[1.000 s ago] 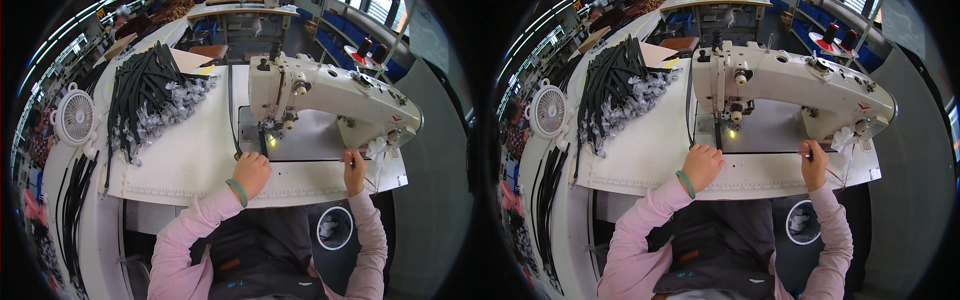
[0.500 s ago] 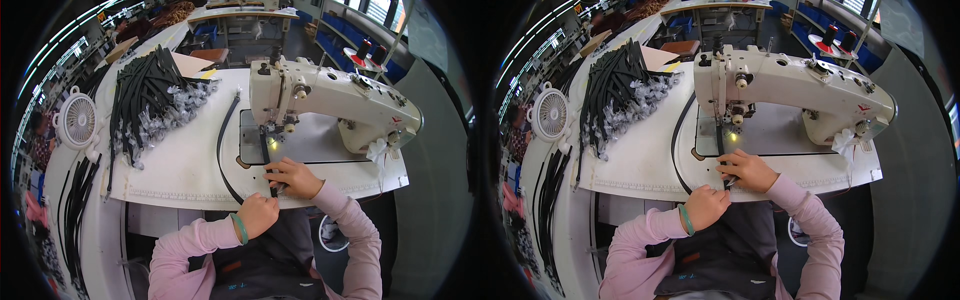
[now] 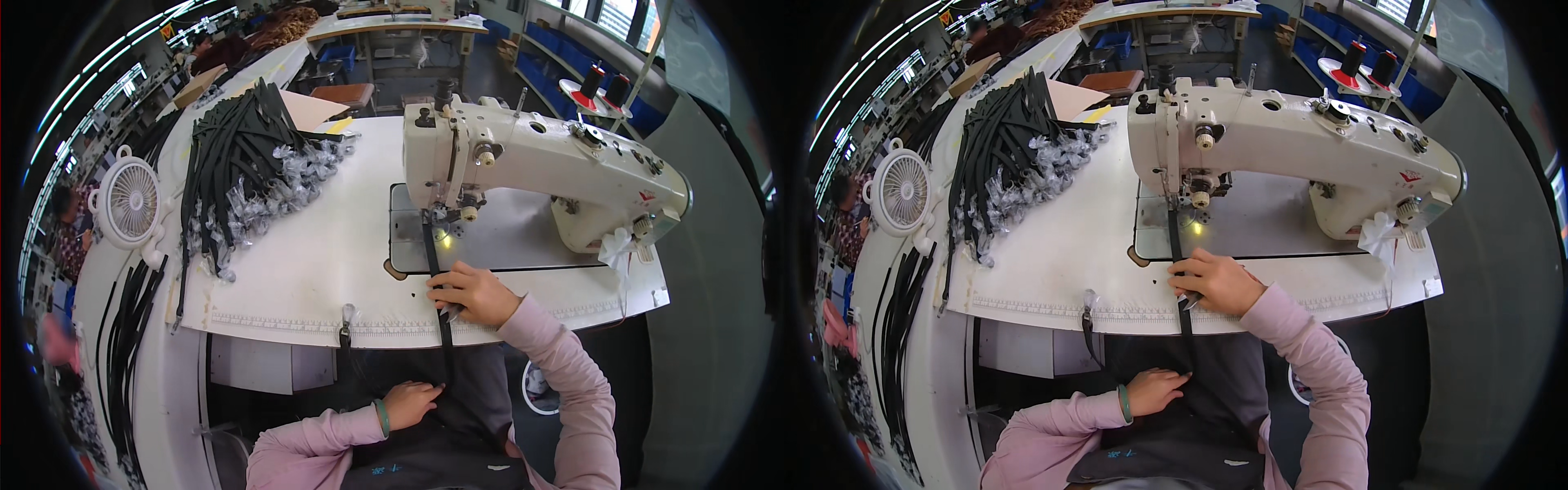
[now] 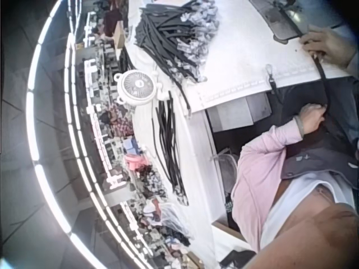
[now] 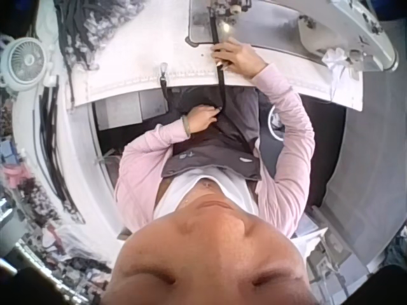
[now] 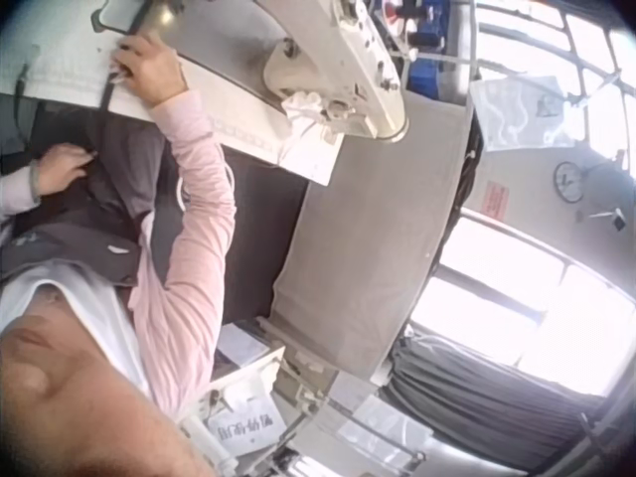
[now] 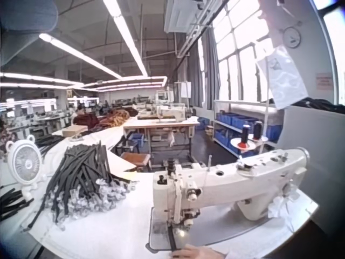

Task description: The person operates an industrial sewing machine to stitch long black fabric strips. They feed the material under the needle, guide it through the machine, and cut the thread after each piece is completed. The finished strips are placed on the table to the left.

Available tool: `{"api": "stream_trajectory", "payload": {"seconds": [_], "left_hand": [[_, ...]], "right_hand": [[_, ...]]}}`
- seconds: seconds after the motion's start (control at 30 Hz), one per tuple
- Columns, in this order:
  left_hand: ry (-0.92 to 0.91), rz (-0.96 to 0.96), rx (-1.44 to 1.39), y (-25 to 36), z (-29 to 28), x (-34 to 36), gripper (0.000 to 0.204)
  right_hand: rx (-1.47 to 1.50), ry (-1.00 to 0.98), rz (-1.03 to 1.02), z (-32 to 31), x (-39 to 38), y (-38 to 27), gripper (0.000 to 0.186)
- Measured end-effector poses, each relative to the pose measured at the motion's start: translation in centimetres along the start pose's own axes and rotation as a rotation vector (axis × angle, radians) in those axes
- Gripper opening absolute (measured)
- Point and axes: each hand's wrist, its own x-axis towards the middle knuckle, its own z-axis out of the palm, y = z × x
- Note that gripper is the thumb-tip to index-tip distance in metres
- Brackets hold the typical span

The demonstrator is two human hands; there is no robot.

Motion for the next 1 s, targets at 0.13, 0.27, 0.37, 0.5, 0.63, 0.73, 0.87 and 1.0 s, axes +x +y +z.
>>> {"api": "stream_trajectory", "payload": {"seconds": [0.13,0.27,0.37,0.5,0.63,0.73,0.87,1.0], "left_hand": [[0.096,-0.251,-0.376,-2.8,0.4,0.6,0.031],[0.237,-0.080,-0.089,-3.1,-0.5,0.7,0.029],[0.206,0.230,0.216,-2.2,-3.5,1.4,0.024],[0.088,0.286,0.249,0.7,-8.8,2.4,0.018],[0.305,0.263,0.384,-0.5,-13.8,6.5,0.017],[0.260,0.201,0.544,-4.1,-14.4,9.4,0.022],[0.228,0.189,0.576,-7.1,-14.2,12.6,0.027],[0.152,0.136,0.489,-7.9,-15.7,14.0,0.036]], "right_hand": [[-0.012,-0.022,-0.025,-0.2,0.1,-0.2,0.042],[-0.028,-0.027,-0.060,-0.3,0.3,-0.4,0.039],[-0.028,-0.018,-0.065,-0.2,0.1,-0.6,0.035],[-0.031,-0.038,-0.081,-0.4,0.2,-0.9,0.031],[-0.059,-0.020,-0.101,-0.3,0.3,-1.0,0.028],[-0.081,-0.018,-0.113,0.1,0.2,-0.8,0.027],[-0.076,-0.020,-0.100,-0.1,0.3,-0.9,0.022],[-0.067,-0.014,-0.095,-0.2,0.6,-1.0,0.020]]}}
